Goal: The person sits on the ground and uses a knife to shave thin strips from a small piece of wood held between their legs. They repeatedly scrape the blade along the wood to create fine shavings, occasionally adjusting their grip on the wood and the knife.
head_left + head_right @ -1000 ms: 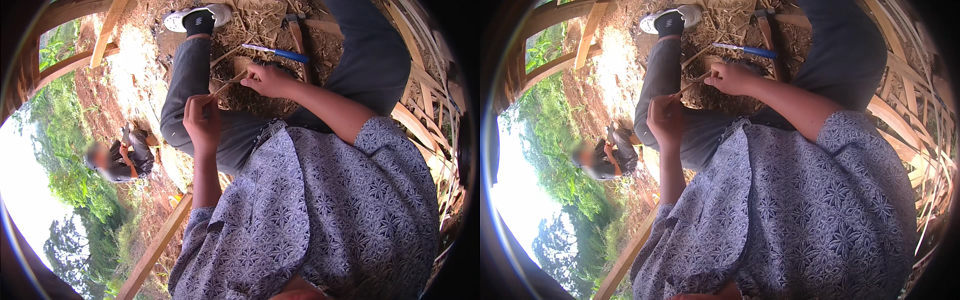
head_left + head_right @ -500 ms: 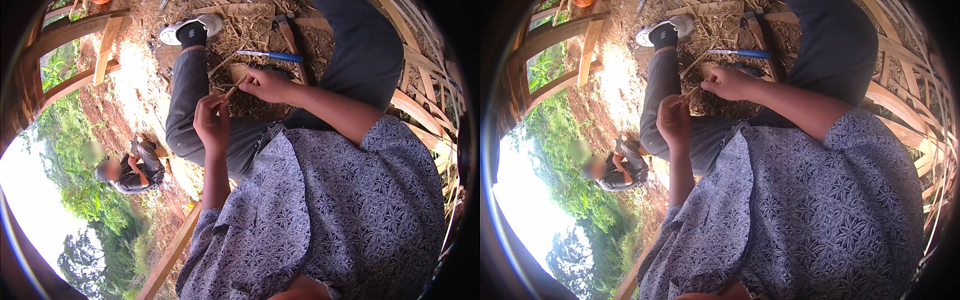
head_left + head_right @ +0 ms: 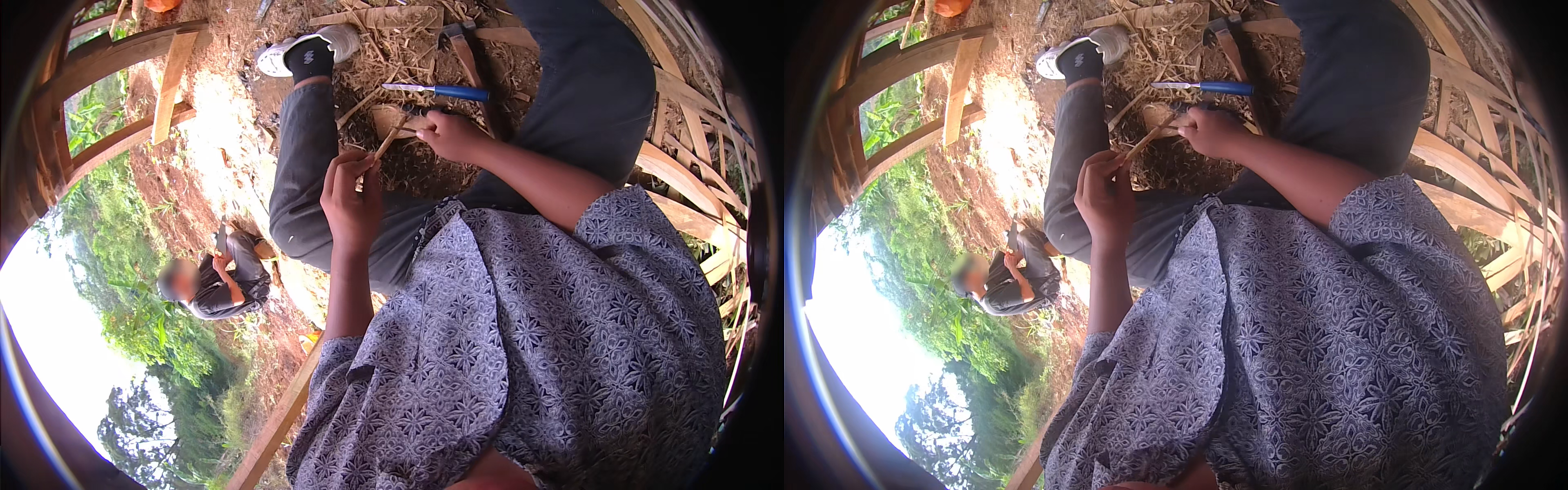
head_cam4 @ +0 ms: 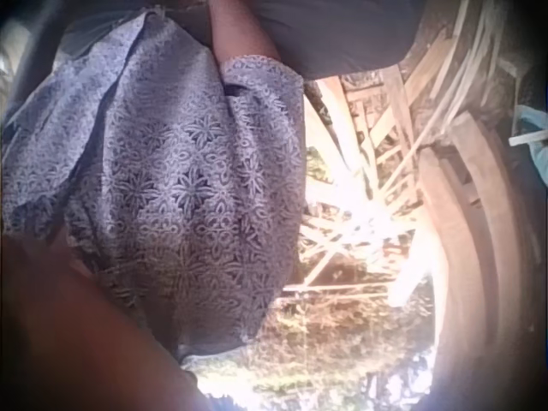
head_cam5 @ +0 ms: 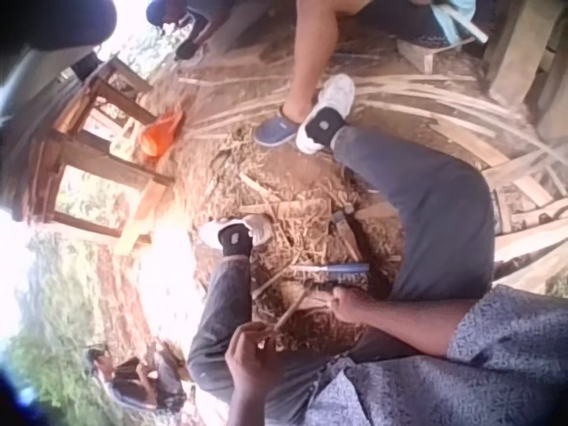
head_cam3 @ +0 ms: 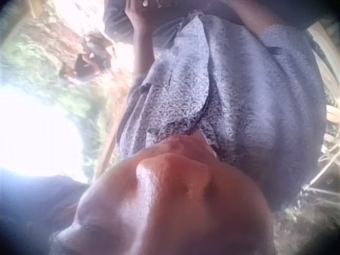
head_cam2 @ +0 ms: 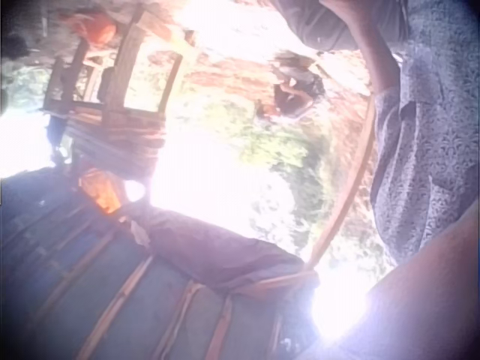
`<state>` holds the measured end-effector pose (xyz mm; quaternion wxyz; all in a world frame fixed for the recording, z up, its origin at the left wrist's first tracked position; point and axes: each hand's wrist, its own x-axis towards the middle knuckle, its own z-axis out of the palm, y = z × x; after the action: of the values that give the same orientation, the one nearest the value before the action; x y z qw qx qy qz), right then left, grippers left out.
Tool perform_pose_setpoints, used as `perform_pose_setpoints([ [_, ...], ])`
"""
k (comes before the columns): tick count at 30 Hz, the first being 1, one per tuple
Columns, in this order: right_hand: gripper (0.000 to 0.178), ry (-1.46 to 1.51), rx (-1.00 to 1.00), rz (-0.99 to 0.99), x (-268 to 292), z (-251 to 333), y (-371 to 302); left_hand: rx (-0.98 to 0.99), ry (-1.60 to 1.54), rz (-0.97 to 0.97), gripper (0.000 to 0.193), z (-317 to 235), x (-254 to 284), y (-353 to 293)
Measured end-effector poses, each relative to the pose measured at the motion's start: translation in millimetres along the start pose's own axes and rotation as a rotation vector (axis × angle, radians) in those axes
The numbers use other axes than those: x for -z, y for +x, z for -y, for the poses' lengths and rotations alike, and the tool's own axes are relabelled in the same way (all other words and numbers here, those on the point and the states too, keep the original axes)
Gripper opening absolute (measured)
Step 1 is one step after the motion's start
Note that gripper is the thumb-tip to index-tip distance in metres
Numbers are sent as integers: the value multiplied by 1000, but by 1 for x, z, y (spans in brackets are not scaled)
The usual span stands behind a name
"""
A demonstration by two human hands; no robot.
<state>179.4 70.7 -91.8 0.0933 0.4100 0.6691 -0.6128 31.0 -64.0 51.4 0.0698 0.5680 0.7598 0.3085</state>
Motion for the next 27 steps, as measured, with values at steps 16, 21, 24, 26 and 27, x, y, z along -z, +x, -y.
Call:
perform_pose_setpoints([
  [16,39,59,341,29,6,18,-28,6,-34,78,21,-8,8,-10],
  [21,39,13,237,94,9,15,-18,-3,-1,79,20,-5,10,-11],
  [24,35,-59,314,-47,-6,-20,8,-17,-1,68,19,-5,9,-8],
  [26,36,-89,-99,101,0,-22,14,-22,-40,68,19,3,5,-9],
  [27,37,-110,-117,115,-8,-27,22,-19,-33,80,19,6,3,-9],
])
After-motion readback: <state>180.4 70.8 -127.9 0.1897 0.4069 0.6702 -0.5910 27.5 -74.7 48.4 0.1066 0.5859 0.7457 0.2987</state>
